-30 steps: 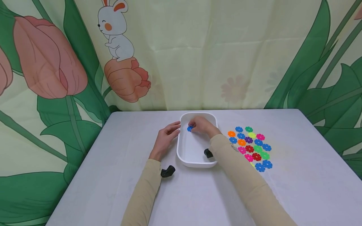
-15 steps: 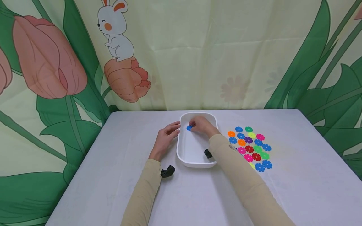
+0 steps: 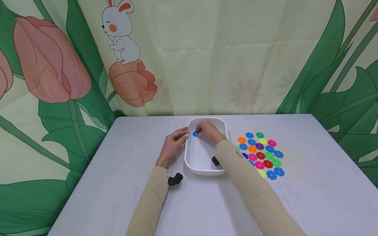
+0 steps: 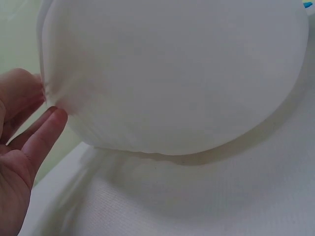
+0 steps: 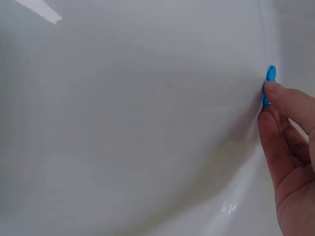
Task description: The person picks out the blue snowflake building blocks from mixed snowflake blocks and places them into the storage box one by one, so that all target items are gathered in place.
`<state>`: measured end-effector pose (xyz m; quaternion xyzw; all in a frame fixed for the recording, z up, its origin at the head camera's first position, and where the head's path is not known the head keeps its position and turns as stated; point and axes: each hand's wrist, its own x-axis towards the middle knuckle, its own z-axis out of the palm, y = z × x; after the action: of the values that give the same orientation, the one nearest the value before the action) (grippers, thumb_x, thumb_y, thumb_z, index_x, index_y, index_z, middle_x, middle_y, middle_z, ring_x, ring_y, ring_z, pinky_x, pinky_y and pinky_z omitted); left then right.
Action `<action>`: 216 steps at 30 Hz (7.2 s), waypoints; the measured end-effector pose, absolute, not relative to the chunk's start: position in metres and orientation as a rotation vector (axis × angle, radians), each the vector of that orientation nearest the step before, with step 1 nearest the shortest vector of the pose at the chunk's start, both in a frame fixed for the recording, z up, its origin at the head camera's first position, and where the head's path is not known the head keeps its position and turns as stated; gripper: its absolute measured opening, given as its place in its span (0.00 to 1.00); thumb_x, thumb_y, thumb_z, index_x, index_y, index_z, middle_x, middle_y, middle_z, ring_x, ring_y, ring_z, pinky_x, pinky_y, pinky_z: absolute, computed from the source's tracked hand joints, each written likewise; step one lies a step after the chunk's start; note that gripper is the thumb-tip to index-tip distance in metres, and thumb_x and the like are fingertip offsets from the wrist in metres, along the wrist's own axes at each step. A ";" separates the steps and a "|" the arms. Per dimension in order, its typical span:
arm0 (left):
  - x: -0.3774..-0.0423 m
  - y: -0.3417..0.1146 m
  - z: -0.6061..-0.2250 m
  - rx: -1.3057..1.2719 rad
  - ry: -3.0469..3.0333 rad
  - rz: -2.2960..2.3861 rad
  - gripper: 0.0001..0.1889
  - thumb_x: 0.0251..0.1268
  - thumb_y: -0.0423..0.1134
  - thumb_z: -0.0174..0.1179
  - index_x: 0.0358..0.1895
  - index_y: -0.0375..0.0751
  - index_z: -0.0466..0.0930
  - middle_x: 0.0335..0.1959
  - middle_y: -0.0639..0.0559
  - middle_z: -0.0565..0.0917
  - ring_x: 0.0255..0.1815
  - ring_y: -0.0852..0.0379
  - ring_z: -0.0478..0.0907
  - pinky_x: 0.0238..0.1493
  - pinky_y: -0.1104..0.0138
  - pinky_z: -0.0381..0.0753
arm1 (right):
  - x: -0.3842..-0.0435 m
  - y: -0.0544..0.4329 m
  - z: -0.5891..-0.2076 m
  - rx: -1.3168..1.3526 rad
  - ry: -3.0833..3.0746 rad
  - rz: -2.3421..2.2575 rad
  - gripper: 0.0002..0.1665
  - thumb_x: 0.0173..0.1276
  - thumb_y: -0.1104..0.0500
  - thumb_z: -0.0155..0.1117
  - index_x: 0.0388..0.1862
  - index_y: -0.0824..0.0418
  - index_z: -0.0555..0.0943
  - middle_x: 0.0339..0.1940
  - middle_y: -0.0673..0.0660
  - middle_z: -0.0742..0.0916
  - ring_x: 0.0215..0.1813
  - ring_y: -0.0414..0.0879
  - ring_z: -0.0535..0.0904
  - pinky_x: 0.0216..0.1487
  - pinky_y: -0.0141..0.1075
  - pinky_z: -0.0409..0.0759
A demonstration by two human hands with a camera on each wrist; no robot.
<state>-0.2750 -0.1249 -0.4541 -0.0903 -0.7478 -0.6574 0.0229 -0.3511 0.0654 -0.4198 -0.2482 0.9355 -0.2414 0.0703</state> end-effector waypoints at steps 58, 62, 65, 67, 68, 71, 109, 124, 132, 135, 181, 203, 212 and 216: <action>-0.276 -0.125 -0.453 -0.282 -2.349 -2.047 0.17 0.68 0.38 0.62 0.58 0.38 0.81 0.65 0.57 0.75 0.68 0.59 0.68 0.67 0.65 0.69 | -0.341 0.063 -0.394 -0.513 2.773 -0.660 0.21 0.63 0.54 0.71 0.47 0.69 0.83 0.41 0.60 0.86 0.44 0.52 0.78 0.51 0.41 0.78; -0.266 -0.122 -0.437 -0.267 -2.381 -2.015 0.17 0.69 0.36 0.60 0.58 0.34 0.80 0.66 0.53 0.75 0.69 0.55 0.68 0.67 0.62 0.70 | -0.335 0.066 -0.378 -0.467 2.753 -0.664 0.21 0.63 0.52 0.70 0.46 0.67 0.85 0.40 0.59 0.87 0.41 0.50 0.78 0.48 0.40 0.79; -0.267 -0.122 -0.441 -0.244 -2.377 -1.996 0.16 0.69 0.39 0.61 0.57 0.39 0.82 0.64 0.59 0.76 0.68 0.58 0.69 0.66 0.62 0.71 | -0.331 0.070 -0.366 -0.480 2.749 -0.689 0.19 0.64 0.51 0.69 0.45 0.66 0.86 0.38 0.58 0.87 0.40 0.49 0.77 0.45 0.39 0.79; -0.272 -0.123 -0.449 -0.240 -2.367 -1.993 0.16 0.68 0.41 0.62 0.56 0.42 0.83 0.63 0.62 0.77 0.67 0.60 0.69 0.66 0.62 0.71 | -0.328 0.073 -0.358 -0.517 2.752 -0.720 0.18 0.65 0.53 0.68 0.45 0.66 0.86 0.38 0.58 0.87 0.40 0.50 0.77 0.44 0.40 0.80; -0.274 -0.124 -0.453 -0.234 -2.366 -1.990 0.16 0.68 0.42 0.63 0.56 0.44 0.83 0.62 0.65 0.77 0.67 0.62 0.70 0.66 0.63 0.71 | -0.327 0.075 -0.355 -0.544 2.760 -0.730 0.18 0.65 0.53 0.68 0.46 0.67 0.86 0.39 0.59 0.87 0.40 0.50 0.78 0.45 0.40 0.80; -0.277 -0.124 -0.457 -0.237 -2.367 -1.984 0.17 0.67 0.43 0.63 0.56 0.44 0.83 0.62 0.66 0.77 0.67 0.62 0.69 0.66 0.63 0.70 | -0.321 0.083 -0.345 -0.619 2.787 -0.757 0.20 0.65 0.54 0.67 0.48 0.69 0.84 0.42 0.62 0.87 0.43 0.53 0.80 0.48 0.43 0.81; -0.274 -0.123 -0.455 -0.206 -2.369 -1.989 0.17 0.67 0.41 0.63 0.57 0.43 0.82 0.62 0.65 0.76 0.66 0.62 0.70 0.63 0.65 0.74 | -0.210 0.279 -0.373 -0.220 2.960 -0.812 0.37 0.63 0.51 0.70 0.65 0.70 0.72 0.54 0.71 0.80 0.55 0.67 0.75 0.46 0.52 0.84; -0.274 -0.122 -0.456 -0.189 -2.385 -1.971 0.17 0.68 0.41 0.62 0.58 0.41 0.82 0.62 0.66 0.76 0.67 0.61 0.69 0.63 0.64 0.74 | -0.181 0.329 -0.399 -0.200 2.915 -0.717 0.33 0.61 0.54 0.72 0.58 0.74 0.76 0.48 0.71 0.81 0.50 0.66 0.76 0.40 0.49 0.85; -0.275 -0.123 -0.456 -0.175 -2.384 -1.981 0.17 0.67 0.41 0.62 0.58 0.42 0.82 0.62 0.68 0.76 0.66 0.62 0.70 0.61 0.67 0.75 | -0.171 0.334 -0.406 -0.223 2.879 -0.673 0.26 0.61 0.57 0.72 0.53 0.73 0.80 0.44 0.65 0.84 0.46 0.59 0.78 0.42 0.49 0.85; -0.275 -0.123 -0.456 -0.184 -2.377 -1.987 0.17 0.67 0.40 0.63 0.58 0.41 0.82 0.63 0.65 0.76 0.67 0.60 0.69 0.63 0.65 0.74 | -0.169 0.335 -0.407 -0.228 2.848 -0.673 0.26 0.60 0.57 0.73 0.53 0.72 0.80 0.43 0.63 0.84 0.45 0.57 0.78 0.42 0.48 0.84; -0.272 -0.121 -0.456 -0.193 -2.396 -1.964 0.18 0.68 0.42 0.62 0.58 0.42 0.82 0.63 0.64 0.76 0.68 0.58 0.68 0.67 0.59 0.70 | -0.165 0.333 -0.422 -0.220 2.861 -0.673 0.32 0.50 0.58 0.79 0.49 0.74 0.77 0.37 0.59 0.81 0.41 0.52 0.76 0.39 0.45 0.83; -0.274 -0.124 -0.455 -0.211 -2.381 -1.982 0.18 0.68 0.41 0.63 0.58 0.41 0.81 0.63 0.64 0.76 0.66 0.61 0.69 0.63 0.65 0.73 | -0.160 0.332 -0.425 -0.345 2.905 -0.710 0.25 0.52 0.61 0.78 0.49 0.67 0.81 0.40 0.57 0.78 0.43 0.50 0.74 0.33 0.25 0.77; -0.274 -0.123 -0.454 -0.214 -2.376 -1.972 0.17 0.68 0.40 0.62 0.58 0.41 0.81 0.62 0.65 0.76 0.66 0.61 0.70 0.62 0.66 0.74 | -0.159 0.330 -0.424 -0.335 2.886 -0.726 0.26 0.52 0.62 0.78 0.51 0.66 0.82 0.44 0.60 0.80 0.45 0.52 0.76 0.35 0.24 0.77; -0.274 -0.123 -0.455 -0.215 -2.375 -1.969 0.17 0.68 0.39 0.62 0.58 0.41 0.81 0.63 0.64 0.76 0.67 0.60 0.69 0.63 0.64 0.74 | -0.159 0.331 -0.423 -0.335 2.879 -0.711 0.27 0.52 0.60 0.78 0.51 0.66 0.82 0.43 0.58 0.81 0.45 0.51 0.76 0.35 0.25 0.77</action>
<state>-0.2743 -0.1234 -0.4552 -0.0694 -0.7679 -0.6364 0.0246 -0.1587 0.3310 -0.4233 -0.1120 0.9617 -0.2375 0.0787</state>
